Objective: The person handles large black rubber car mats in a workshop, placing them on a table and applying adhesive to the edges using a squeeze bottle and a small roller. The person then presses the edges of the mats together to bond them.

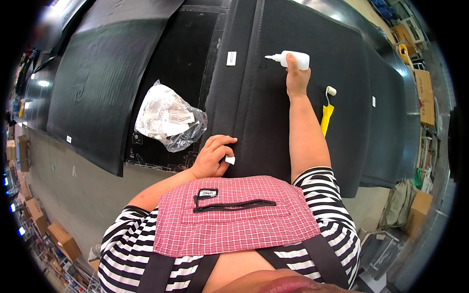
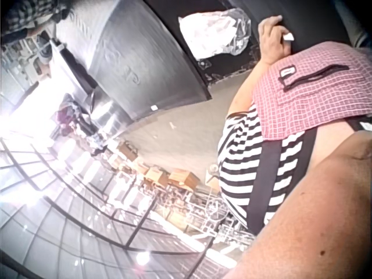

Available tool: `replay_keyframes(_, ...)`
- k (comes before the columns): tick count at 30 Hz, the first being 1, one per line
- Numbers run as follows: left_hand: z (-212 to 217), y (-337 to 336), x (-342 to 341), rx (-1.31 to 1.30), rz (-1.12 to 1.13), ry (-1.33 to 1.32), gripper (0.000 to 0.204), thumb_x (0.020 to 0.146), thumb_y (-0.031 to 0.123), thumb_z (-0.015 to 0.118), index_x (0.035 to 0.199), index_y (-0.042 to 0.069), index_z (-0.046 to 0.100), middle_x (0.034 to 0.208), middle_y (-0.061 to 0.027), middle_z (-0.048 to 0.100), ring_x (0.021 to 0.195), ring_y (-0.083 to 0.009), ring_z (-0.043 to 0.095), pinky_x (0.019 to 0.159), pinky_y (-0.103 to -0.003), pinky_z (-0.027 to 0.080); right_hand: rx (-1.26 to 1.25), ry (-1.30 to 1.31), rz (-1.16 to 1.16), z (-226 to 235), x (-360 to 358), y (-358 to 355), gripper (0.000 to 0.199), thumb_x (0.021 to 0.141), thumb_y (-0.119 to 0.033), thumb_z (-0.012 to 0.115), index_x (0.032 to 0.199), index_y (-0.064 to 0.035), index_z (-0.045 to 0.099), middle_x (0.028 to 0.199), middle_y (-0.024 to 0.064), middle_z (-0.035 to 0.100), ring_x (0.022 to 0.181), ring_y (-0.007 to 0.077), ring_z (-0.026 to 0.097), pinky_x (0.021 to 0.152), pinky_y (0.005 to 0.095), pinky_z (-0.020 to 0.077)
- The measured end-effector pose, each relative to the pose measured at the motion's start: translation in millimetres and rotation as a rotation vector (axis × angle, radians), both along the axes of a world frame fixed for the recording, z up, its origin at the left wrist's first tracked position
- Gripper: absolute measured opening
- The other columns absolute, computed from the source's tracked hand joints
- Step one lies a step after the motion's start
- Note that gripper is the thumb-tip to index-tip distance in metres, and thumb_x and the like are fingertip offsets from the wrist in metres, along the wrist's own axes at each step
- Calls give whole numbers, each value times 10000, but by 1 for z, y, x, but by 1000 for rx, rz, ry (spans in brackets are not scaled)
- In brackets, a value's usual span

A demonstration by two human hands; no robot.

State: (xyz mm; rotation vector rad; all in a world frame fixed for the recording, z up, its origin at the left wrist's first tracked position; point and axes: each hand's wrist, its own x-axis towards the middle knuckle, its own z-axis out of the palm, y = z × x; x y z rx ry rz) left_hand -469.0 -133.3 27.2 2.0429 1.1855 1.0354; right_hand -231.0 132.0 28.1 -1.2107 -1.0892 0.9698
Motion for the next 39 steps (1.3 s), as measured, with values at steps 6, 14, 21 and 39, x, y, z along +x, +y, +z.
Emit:
replay_keyframes(6, 0, 0, 0, -15, -7, 2, 191, 723, 0, 689, 883, 68, 610, 1271, -121, 634, 1205, -358, 561, 1017, -451, 456, 26, -194, -22, -9, -6, 11, 416, 870, -391, 713, 961, 14, 739, 900, 93, 746, 853, 205, 710, 796, 340, 527)
replay_keyframes(14, 2, 0, -1, -18, -23, 14, 172, 769, 22, 709, 903, 56, 608, 1270, -151, 640, 1201, -366, 562, 1019, -461, 443, 43, -294, -44, -13, -4, 14, 448, 864, -430, 699, 968, 4, 737, 909, 137, 752, 880, 273, 728, 816, 379, 537)
replay_keyframes(21, 2, -1, -1, -25, -16, -1, 161, 773, 19, 698, 899, 53, 605, 1270, -155, 639, 1201, -367, 561, 1020, -460, 442, 65, -167, -47, -4, -5, 5, 415, 873, -398, 706, 964, 5, 736, 870, 88, 742, 840, 209, 710, 781, 349, 532)
replay_keyframes(39, 2, 0, -2, -27, -25, -1, 183, 762, 11, 704, 908, 63, 607, 1281, -148, 632, 1209, -363, 553, 1024, -456, 441, 80, -181, 53, -13, 2, 7, 341, 882, -320, 720, 954, 13, 730, 898, 56, 734, 837, 160, 689, 773, 324, 527)
